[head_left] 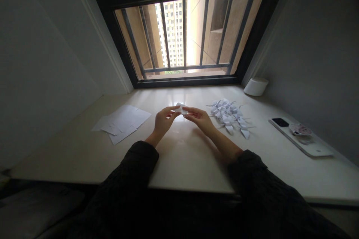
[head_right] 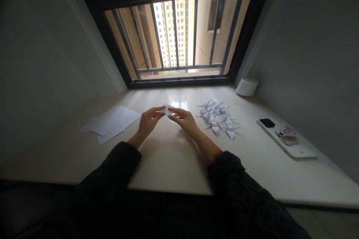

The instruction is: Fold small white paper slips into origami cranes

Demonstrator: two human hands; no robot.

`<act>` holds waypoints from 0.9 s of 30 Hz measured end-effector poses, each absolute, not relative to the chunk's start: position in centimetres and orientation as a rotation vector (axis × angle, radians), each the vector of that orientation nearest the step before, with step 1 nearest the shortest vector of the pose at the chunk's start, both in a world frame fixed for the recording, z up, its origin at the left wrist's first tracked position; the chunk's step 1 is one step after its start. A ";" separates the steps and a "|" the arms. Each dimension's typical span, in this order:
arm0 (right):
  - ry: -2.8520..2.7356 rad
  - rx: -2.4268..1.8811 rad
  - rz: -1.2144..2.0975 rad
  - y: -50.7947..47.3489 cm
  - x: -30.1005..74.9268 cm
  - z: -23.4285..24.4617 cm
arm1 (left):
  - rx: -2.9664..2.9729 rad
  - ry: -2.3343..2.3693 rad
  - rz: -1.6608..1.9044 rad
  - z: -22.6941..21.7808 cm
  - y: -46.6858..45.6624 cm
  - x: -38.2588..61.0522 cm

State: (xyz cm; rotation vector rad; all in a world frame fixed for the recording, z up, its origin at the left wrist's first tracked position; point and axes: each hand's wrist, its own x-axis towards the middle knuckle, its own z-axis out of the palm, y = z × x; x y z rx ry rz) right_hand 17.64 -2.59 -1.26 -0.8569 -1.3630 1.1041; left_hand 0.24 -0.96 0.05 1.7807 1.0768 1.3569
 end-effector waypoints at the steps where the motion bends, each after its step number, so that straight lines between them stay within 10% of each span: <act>1: -1.355 -0.848 1.119 -2.6 17.6 -1.2 | 1.780 1.080 1.358 0.1 -1.0 0.2; 27: -1.172 -0.875 0.949 -3.0 16.9 -0.6 | 1.512 0.916 1.279 -0.4 -1.5 1.4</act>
